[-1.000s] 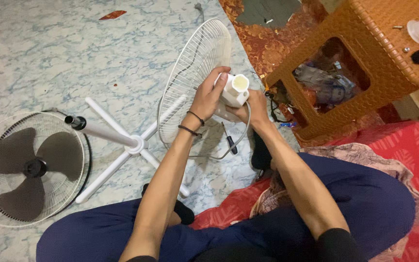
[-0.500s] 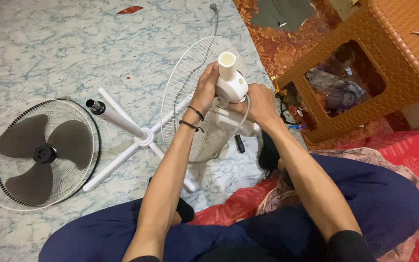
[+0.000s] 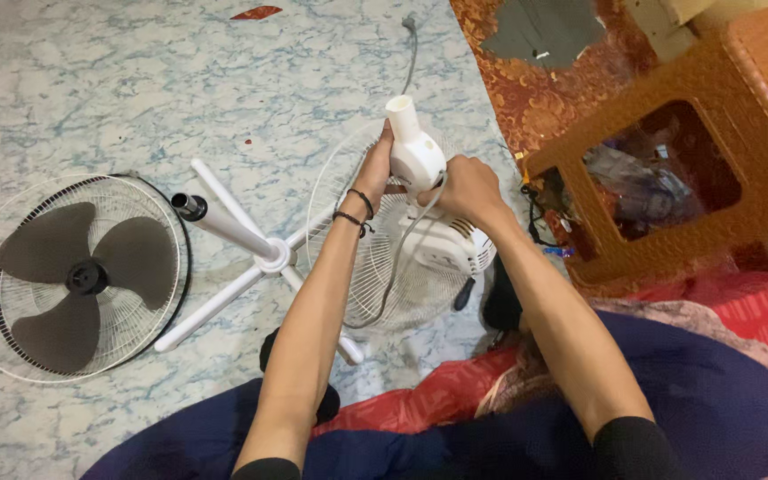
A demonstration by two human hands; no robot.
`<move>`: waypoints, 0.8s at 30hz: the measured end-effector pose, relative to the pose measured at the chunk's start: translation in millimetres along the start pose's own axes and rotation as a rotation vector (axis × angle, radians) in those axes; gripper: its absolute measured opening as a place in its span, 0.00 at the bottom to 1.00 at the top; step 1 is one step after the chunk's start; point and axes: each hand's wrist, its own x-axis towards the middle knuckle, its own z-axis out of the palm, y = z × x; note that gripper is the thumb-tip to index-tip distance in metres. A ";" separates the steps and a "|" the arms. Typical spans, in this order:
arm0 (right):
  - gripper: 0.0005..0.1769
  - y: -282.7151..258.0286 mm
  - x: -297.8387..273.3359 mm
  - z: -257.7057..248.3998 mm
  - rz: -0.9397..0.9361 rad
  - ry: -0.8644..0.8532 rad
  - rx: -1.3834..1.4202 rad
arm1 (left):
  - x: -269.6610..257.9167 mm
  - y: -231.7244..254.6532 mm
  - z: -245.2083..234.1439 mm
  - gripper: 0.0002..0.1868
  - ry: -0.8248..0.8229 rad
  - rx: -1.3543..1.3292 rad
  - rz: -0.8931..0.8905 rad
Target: The person disassembles a white pedestal fan by removing the motor housing and stand components using a screwdriver. They then reassemble the fan by attaching the motor housing back to the stand and securing it.
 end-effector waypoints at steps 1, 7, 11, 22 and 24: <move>0.32 -0.9 5.8 5.0 0.020 -0.023 -0.006 | 6.4 -4.3 -4.5 0.48 -0.005 -0.031 -0.024; 0.30 -2.1 37.2 36.8 0.039 -0.078 -0.036 | 48.6 -49.0 -32.7 0.43 0.003 -0.189 -0.119; 0.31 -1.6 55.3 60.7 0.083 -0.127 -0.070 | 87.6 -104.6 -59.3 0.40 0.027 -0.237 -0.160; 0.34 -22.2 81.5 107.2 0.075 -0.193 -0.080 | 116.8 -174.4 -105.3 0.33 -0.021 -0.488 -0.172; 0.38 -29.7 84.6 112.6 0.094 -0.223 -0.110 | 107.8 -170.7 -109.0 0.35 -0.002 -0.451 -0.237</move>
